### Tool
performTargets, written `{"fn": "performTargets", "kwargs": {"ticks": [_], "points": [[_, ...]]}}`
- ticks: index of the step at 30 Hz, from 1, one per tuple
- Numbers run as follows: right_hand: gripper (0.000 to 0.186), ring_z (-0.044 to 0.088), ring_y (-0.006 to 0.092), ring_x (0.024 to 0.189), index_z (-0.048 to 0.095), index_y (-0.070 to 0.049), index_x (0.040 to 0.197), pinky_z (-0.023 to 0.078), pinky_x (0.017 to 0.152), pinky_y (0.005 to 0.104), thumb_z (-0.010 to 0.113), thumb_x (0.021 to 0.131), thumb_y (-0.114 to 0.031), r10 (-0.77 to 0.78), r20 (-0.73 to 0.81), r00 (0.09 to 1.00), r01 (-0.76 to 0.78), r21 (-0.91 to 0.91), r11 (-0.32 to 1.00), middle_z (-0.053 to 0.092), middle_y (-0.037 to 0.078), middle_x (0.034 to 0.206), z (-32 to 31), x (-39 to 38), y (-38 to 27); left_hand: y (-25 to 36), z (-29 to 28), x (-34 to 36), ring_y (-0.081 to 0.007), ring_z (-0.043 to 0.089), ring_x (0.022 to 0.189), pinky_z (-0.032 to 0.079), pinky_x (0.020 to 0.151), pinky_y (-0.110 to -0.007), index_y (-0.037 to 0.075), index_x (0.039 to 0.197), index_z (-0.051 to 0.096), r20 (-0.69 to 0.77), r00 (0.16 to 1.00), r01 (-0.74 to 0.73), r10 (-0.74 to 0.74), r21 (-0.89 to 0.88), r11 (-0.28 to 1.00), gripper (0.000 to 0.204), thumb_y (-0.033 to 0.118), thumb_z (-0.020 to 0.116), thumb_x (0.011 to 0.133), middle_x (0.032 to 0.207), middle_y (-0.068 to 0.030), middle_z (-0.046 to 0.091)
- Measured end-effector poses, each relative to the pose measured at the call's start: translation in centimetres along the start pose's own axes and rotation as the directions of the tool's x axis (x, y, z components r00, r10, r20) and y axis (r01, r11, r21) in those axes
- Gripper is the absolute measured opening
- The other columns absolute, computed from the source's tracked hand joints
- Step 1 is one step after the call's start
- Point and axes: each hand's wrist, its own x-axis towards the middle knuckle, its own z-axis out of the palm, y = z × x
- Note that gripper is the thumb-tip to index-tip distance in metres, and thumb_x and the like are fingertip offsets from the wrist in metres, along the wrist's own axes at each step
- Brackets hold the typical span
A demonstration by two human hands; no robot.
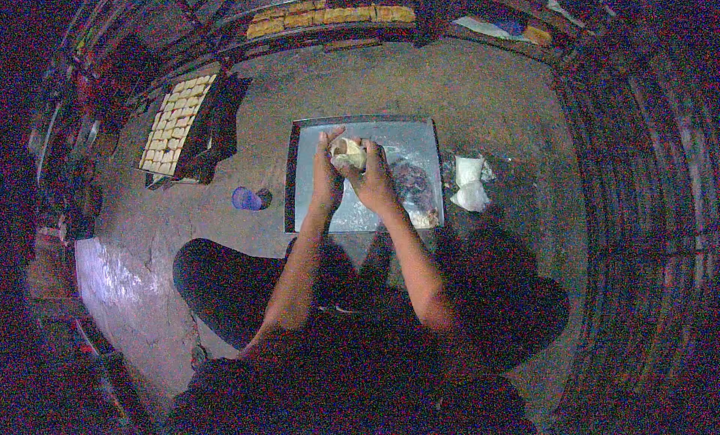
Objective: The person kneads a piece of dough on a metal tray by hand, pressing, folding, and rolling the dough repeatedly.
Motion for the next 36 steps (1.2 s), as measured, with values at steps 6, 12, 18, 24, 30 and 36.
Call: {"fn": "performTargets", "kwargs": {"ticks": [6,12,18,24,30,36], "points": [[0.042,0.056,0.0275,0.118,0.045,-0.002,0.133,0.042,0.1,0.0388,0.044,0.103,-0.033,0.125,0.078,0.989,-0.146,0.375,0.915,0.058,0.016,0.127,1.6,-0.2,-1.4,-0.6,-0.3,-0.1,-0.0134,0.061,0.08,0.05,0.069,-0.028,0.001,0.111,0.058,-0.191,0.964,-0.14,0.186,0.231,0.963,0.036,0.033,0.043,0.104,0.093,-0.0098,0.064],[0.04,0.062,0.0303,0.1,0.052,-0.005,0.117,0.047,0.088,0.0404,0.034,0.104,-0.038,0.252,-0.147,0.957,-0.18,0.383,0.906,0.061,0.017,0.112,2.7,0.1,-2.2,0.0,0.7,-0.8,-0.0147,0.063,0.08,0.051,0.067,-0.027,0.001,0.109,0.056,-0.252,0.91,-0.223,0.33,0.374,0.9,0.031,0.029,0.043,0.104,0.093,-0.0105,0.063],[0.059,0.064,0.0311,0.064,0.063,0.001,0.074,0.049,0.065,0.0413,0.043,0.099,-0.049,0.408,-0.269,0.873,-0.344,0.255,0.904,0.066,0.016,0.068,-0.5,1.0,-1.8,-2.2,3.6,-1.4,-0.0239,0.06,0.089,0.047,0.087,-0.036,0.001,0.119,0.049,-0.109,0.817,-0.435,0.566,0.529,0.729,0.036,0.031,0.035,0.106,0.097,-0.0104,0.062],[0.066,0.061,0.0348,0.054,0.059,0.001,0.061,0.044,0.058,0.0468,0.038,0.102,-0.046,0.28,-0.193,0.94,-0.294,-0.045,0.955,0.062,0.019,0.059,-2.7,1.2,-0.5,-1.9,2.8,-1.9,-0.0363,0.06,0.073,0.045,0.068,-0.047,-0.003,0.089,0.057,0.065,0.965,-0.226,0.256,0.706,0.672,0.043,0.033,0.038,0.103,0.078,-0.0221,0.06],[0.059,0.06,0.044,0.06,0.058,0.002,0.063,0.045,0.061,0.0519,0.041,0.101,-0.04,0.187,-0.114,0.976,-0.204,-0.155,0.967,0.059,0.025,0.063,-0.2,0.3,-0.4,-2.1,0.4,-1.3,-0.0368,0.05,0.049,0.037,0.052,-0.048,-0.005,0.065,0.052,0.002,0.939,-0.218,0.345,0.778,0.59,0.053,0.029,0.039,0.103,0.059,-0.0272,0.052],[0.054,0.059,0.0456,0.062,0.059,0.003,0.064,0.044,0.059,0.0506,0.048,0.098,-0.038,0.196,-0.051,0.979,-0.202,-0.195,0.96,0.057,0.027,0.064,0.0,0.1,-1.8,-1.8,-1.1,-0.6,-0.0202,0.04,0.049,0.032,0.05,-0.042,-0.005,0.06,0.048,-0.204,0.935,-0.071,0.291,0.695,0.715,0.061,0.036,0.039,0.104,0.052,-0.0123,0.047]]}}
